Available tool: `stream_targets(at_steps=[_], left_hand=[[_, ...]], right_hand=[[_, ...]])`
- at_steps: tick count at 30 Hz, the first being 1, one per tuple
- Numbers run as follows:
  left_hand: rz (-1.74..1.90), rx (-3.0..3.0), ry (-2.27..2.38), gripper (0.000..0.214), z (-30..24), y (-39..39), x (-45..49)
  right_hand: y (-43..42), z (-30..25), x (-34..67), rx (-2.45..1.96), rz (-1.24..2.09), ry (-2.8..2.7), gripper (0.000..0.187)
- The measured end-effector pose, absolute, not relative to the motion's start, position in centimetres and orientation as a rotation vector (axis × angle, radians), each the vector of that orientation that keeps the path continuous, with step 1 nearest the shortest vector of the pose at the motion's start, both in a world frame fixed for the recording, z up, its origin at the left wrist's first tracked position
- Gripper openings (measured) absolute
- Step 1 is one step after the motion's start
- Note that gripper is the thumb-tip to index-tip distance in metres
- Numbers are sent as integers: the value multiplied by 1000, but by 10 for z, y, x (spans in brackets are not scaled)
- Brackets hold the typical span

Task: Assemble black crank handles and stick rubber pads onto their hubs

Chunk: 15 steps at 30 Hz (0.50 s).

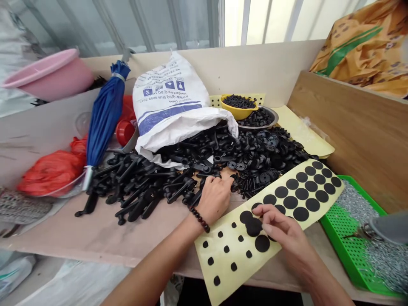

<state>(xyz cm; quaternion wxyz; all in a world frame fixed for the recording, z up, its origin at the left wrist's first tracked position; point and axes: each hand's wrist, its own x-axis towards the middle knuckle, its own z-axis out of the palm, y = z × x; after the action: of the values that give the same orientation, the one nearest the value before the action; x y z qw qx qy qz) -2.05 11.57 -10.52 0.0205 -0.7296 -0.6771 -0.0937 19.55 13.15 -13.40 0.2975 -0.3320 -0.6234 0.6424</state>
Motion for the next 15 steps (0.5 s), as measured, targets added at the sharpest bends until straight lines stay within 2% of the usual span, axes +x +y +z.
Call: stream_targets(at_steps=[2, 6, 8, 15], left_hand=[[-493, -2293, -2147, 43, -97, 110, -23], [-1176, -2489, -2346, 49, -83, 94, -21], [-1405, -2607, -2504, 51, -84, 85, -17], [-1716, -2711, -2996, 59, -105, 64, -7]], right_hand=[[133, -133, 200, -880, 1765, -1542, 22], [133, -125, 201, -877, 1813, -1421, 23], [132, -120, 199, -856, 1836, -1416, 23], [127, -123, 191, -872, 1891, -1479, 22]])
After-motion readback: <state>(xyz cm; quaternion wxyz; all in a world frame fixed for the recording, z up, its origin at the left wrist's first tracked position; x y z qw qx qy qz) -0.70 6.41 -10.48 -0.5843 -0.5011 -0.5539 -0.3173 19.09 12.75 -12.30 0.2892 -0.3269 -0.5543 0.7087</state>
